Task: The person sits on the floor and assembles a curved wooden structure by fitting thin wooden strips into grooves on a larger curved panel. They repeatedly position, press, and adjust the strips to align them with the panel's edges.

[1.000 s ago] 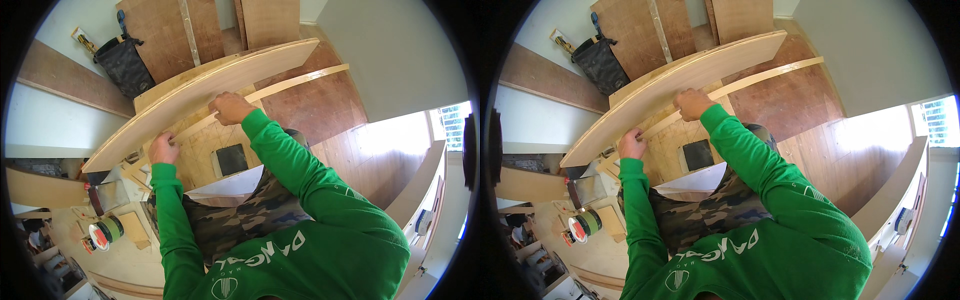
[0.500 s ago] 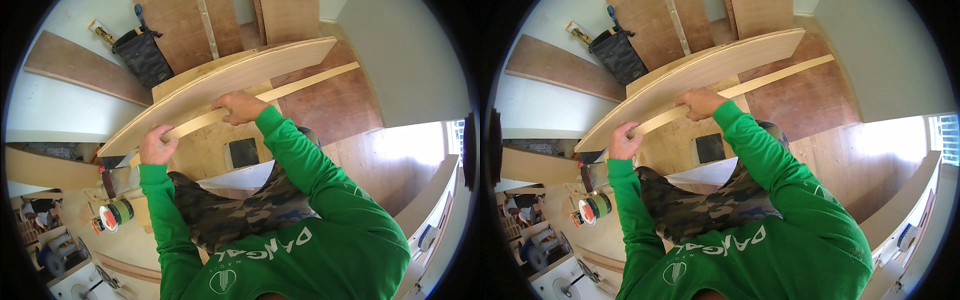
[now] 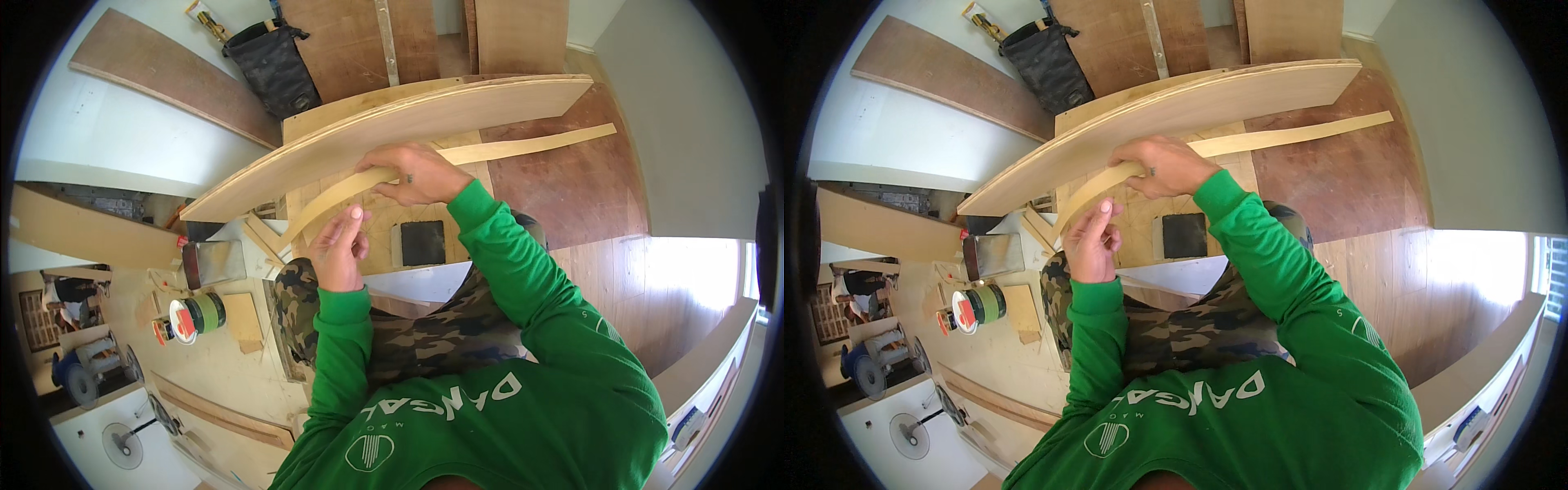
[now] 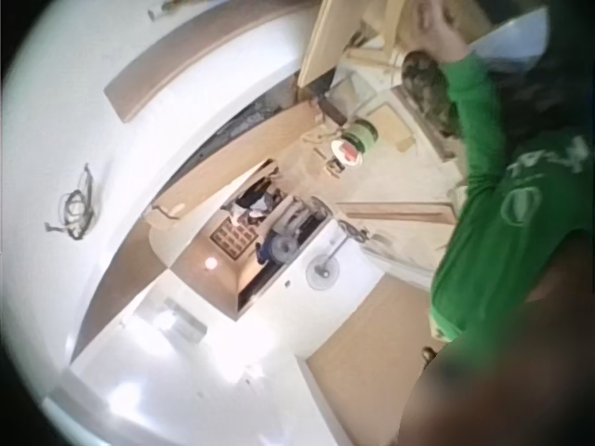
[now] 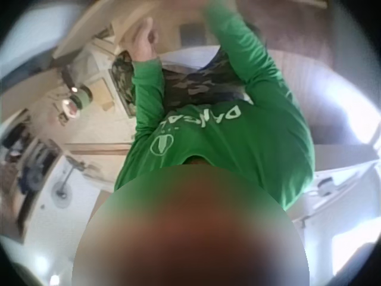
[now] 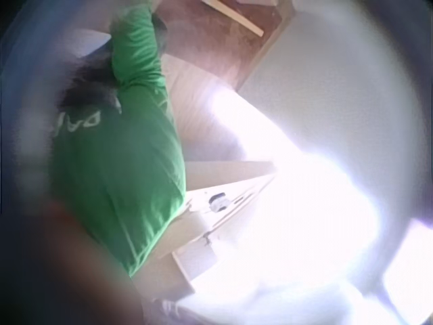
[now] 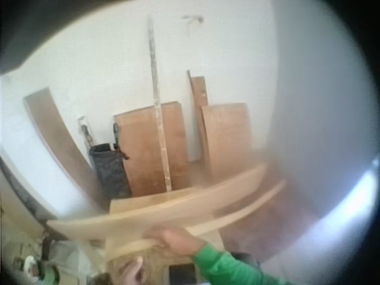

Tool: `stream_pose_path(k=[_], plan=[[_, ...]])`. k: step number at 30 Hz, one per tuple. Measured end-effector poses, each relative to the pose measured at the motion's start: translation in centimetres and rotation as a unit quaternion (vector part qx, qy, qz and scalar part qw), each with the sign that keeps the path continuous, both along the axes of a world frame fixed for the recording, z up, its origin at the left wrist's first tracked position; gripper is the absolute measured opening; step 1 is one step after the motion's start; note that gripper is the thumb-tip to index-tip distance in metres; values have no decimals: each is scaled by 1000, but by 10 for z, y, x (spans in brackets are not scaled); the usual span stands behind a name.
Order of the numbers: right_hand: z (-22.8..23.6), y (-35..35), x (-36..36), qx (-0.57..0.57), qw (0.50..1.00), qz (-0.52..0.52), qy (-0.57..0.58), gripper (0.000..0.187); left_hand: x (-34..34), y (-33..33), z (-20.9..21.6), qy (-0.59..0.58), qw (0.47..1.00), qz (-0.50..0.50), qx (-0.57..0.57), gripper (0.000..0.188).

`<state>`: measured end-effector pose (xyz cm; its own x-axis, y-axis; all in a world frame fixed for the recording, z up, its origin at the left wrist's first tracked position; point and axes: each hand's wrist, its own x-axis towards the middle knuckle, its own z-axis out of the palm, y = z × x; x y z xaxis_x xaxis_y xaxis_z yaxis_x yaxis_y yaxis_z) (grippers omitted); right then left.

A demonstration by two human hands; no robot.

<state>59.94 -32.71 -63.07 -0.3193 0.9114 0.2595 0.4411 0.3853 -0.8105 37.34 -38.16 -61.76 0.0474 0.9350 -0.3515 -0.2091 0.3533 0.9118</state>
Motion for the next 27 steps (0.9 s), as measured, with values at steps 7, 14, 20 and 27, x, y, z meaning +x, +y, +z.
stream_pose_path(k=[7, 14, 20, 27], plan=[[-3, 0, -4, 76, 997, 0, 18, 42, 1, 13, -17, -106, 992, 44, -56, 36], [-3, 1, -6, 54, 998, -2, 22, 41, 0, 15, -27, -137, 988, 53, -52, 31], [-3, 1, -6, 53, 998, -3, 25, 40, -1, 16, -34, -148, 987, 55, -36, 26], [-2, 0, -7, 59, 998, 0, 29, 40, -5, 16, -41, -177, 983, 40, -36, 15]])
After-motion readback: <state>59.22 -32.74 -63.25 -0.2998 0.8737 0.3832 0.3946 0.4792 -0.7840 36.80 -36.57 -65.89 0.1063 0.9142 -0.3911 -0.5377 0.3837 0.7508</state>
